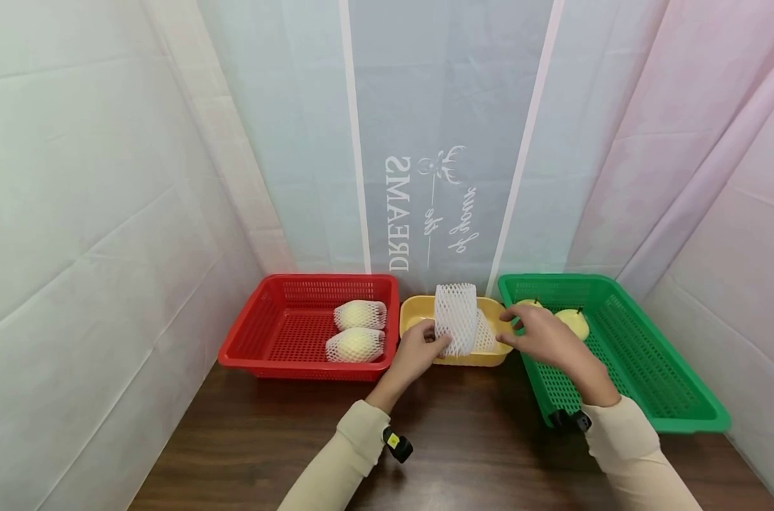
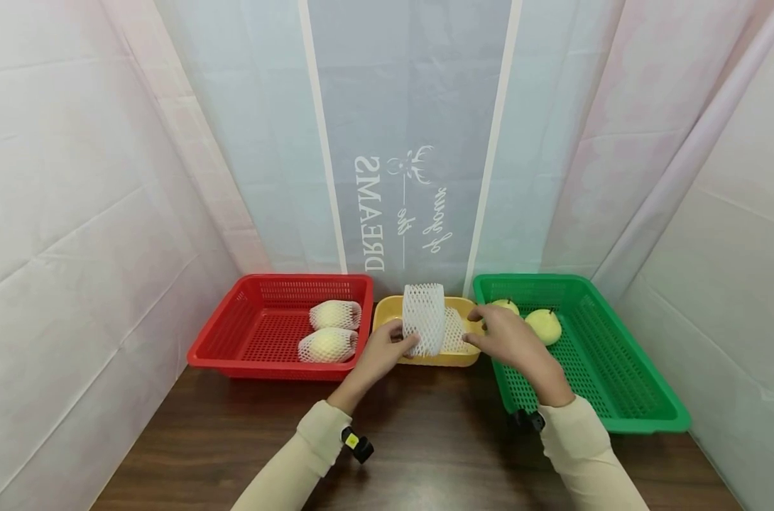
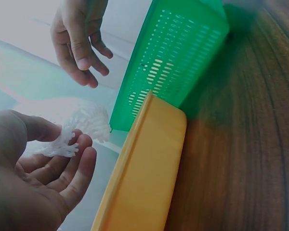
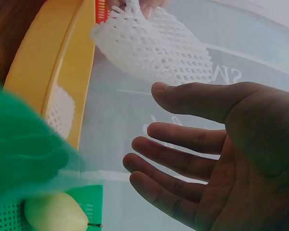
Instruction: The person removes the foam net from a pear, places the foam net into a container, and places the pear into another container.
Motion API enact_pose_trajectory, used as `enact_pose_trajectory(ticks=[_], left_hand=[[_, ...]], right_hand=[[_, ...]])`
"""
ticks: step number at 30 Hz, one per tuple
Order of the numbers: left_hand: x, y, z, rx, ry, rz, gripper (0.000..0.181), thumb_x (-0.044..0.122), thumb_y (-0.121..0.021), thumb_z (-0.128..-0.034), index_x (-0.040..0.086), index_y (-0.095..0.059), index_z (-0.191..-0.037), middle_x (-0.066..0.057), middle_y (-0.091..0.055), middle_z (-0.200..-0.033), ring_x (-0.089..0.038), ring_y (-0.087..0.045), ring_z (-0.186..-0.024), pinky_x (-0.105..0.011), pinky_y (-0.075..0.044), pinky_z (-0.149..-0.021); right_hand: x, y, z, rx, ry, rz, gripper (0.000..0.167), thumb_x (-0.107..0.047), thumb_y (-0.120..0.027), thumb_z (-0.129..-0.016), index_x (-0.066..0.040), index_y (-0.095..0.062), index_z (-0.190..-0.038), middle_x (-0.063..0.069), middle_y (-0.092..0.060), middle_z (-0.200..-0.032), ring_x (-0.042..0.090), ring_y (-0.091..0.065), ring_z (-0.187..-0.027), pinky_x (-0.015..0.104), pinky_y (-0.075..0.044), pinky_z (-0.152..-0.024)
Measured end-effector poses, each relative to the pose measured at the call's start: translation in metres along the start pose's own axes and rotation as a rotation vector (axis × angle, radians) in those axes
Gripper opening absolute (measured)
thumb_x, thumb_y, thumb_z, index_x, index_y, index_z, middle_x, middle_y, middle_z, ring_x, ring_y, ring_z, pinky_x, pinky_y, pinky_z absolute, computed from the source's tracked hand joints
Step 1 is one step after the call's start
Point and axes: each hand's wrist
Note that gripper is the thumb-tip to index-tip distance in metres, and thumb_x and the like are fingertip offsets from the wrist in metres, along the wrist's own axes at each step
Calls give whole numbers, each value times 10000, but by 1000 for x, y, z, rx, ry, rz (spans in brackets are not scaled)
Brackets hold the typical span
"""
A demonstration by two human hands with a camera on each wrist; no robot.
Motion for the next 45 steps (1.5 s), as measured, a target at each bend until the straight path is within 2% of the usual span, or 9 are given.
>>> enact_pose_trajectory(ticks=[5, 11, 14, 18, 22, 28, 34, 38, 45], left_hand=[[2, 0, -7, 3, 23, -38, 250, 260, -734, -1002, 68, -733, -1162, -69, -762, -1019, -100, -619, -746, -229, -567, -697], [2, 0, -15, 31, 58, -102, 211, 269, -733, -994, 70, -766, -1055, -25, -677, -838, -112, -543, -713, -222, -467, -644], [3, 0, -19, 38, 67, -113, 199, 257, -722, -1001, 71, -774, -1050, -17, -646, -790, -106, -527, -697, -216, -439, -627], [4, -1, -24, 39, 71, -120, 192, 226, -726, -996, 54, -764, -1074, -17, -667, -810, -94, -546, -685, -207, -454, -617], [3, -3, -28, 48, 101, -149, 202, 201, -741, -987, 22, -725, -1079, -70, -703, -873, -110, -572, -681, -215, -483, -617], [-1, -3, -38, 77, 109, -236, 226, 170, -754, -950, -9, -699, -1077, -148, -760, -1006, -149, -626, -794, -254, -532, -702], [-6, -2, -44, 67, 116, -260, 210, 142, -748, -942, -25, -694, -1056, -137, -764, -961, -133, -611, -762, -229, -499, -666], [-7, -3, -48, 62, 130, -281, 239, 141, -739, -946, -35, -695, -1103, -128, -750, -948, -131, -590, -742, -223, -478, -644], [-6, -5, -50, 74, 139, -325, 305, 133, -727, -939, -41, -660, -1181, -149, -739, -1039, -157, -594, -813, -276, -536, -733]], right_hand=[[6, 5, -3, -15, -18, -11, 418, -237, -764, -990, 39, -678, -1292, 267, -686, -1297, 431, -700, -1088, 490, -617, -797], [12, 6, -4, -26, -43, -19, 433, -255, -764, -992, 37, -671, -1297, 283, -680, -1306, 427, -703, -1084, 498, -617, -803], [15, 7, -5, -32, -46, -15, 438, -249, -772, -985, 49, -671, -1289, 297, -677, -1301, 415, -714, -1057, 499, -620, -798], [19, 8, -7, -46, -62, -18, 440, -233, -772, -985, 65, -667, -1290, 309, -671, -1303, 390, -725, -1032, 487, -623, -790], [21, 8, -8, -62, -70, -28, 441, -223, -767, -989, 75, -661, -1296, 316, -665, -1309, 372, -730, -1021, 472, -625, -783], [21, 7, -10, -76, -60, -44, 449, -222, -770, -987, 79, -654, -1300, 313, -658, -1312, 360, -731, -1019, 471, -624, -791], [19, 6, -12, -82, -51, -50, 440, -202, -763, -988, 85, -651, -1303, 309, -664, -1303, 358, -734, -1018, 465, -623, -790], [14, 5, -16, -72, -59, -52, 428, -231, -756, -996, 61, -667, -1295, 280, -686, -1288, 369, -726, -1044, 461, -625, -800], [6, -1, -21, -65, -28, -101, 431, -218, -752, -997, 84, -661, -1291, 298, -681, -1292, 379, -731, -1046, 436, -627, -785]])
Point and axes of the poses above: each hand's wrist, its own z-axis away from the middle knuckle, its own y-axis out of the back of the hand, x = y × z
